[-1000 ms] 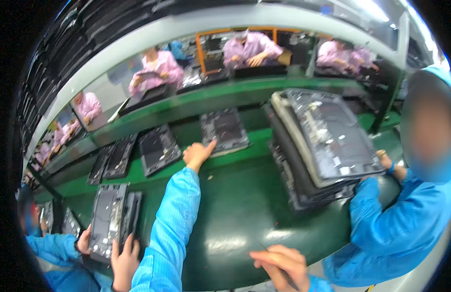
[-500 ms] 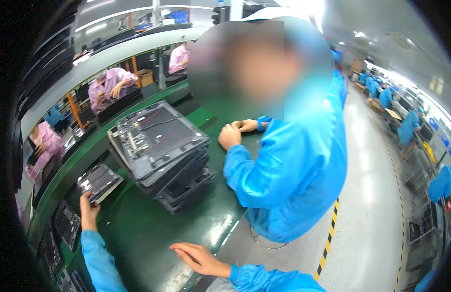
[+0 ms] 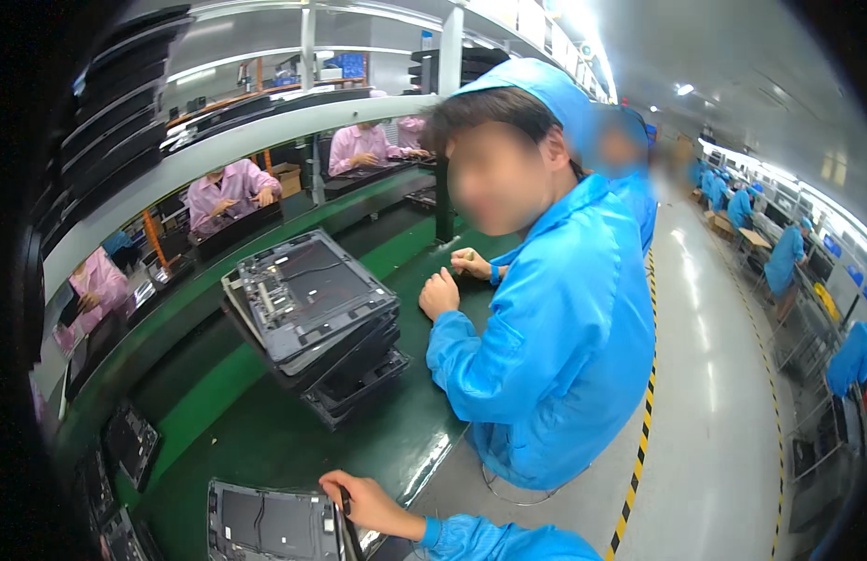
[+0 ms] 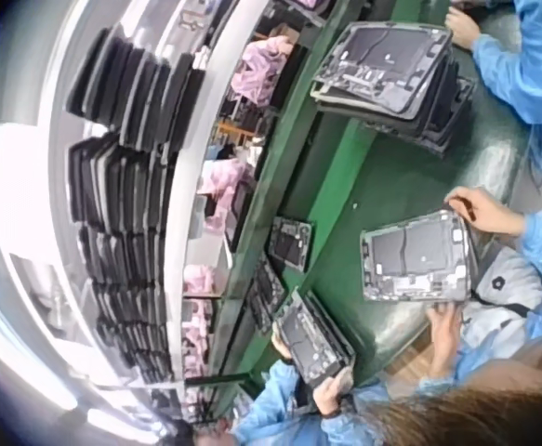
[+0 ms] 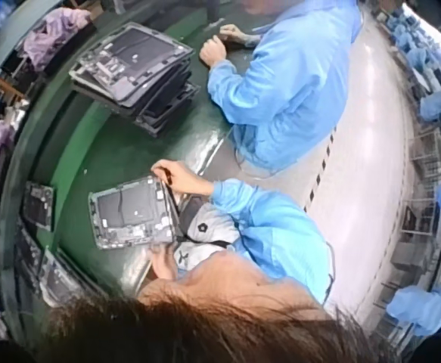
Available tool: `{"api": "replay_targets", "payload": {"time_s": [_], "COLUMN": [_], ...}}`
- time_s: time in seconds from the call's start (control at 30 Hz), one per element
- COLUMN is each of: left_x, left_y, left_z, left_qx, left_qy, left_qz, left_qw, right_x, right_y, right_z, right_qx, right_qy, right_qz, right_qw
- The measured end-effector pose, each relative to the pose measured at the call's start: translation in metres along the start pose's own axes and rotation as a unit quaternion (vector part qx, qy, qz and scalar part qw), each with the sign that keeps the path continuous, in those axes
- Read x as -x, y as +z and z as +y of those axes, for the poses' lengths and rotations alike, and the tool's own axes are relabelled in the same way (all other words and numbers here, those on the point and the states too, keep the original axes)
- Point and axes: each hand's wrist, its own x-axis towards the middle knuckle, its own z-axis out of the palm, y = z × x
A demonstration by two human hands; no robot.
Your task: Assembling internal components and cases for electronic tablets on a production line.
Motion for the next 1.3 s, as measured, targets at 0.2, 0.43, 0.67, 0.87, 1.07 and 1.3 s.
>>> {"api": "replay_targets", "payload": {"time_s": [0.2, 0.43, 0.67, 0.87, 1.07, 1.3], "left_x": [0.004, -0.03, -0.007, -0.018, -0.059, -0.085], "left_y": [0.011, -0.072, -0.015, -0.018, -0.08, -0.078], "left_z": [0.069, 0.082, 0.054, 0.052, 0.087, 0.088], "left_qx": [-0.355, -0.311, -0.371, -0.358, -0.368, -0.419], "left_qy": [0.258, 0.074, 0.151, 0.182, 0.273, 0.281], "left_qz": [0.115, 0.184, 0.307, 0.288, 0.192, 0.052], "left_qw": [0.891, 0.93, 0.864, 0.869, 0.868, 0.862], "right_x": [-0.048, 0.053, -0.012, -0.051, -0.035, 0.004], "right_y": [-0.01, -0.028, -0.012, -0.004, 0.033, 0.063], "right_z": [-0.004, -0.056, -0.008, -0.008, -0.051, -0.056], "right_qx": [0.125, 0.151, 0.066, 0.159, -0.062, 0.026], "right_qy": [-0.103, -0.085, -0.113, -0.214, -0.011, -0.055], "right_qz": [0.054, -0.054, 0.009, 0.113, -0.066, -0.221], "right_qw": [0.985, 0.983, 0.991, 0.957, 0.996, 0.973]}}
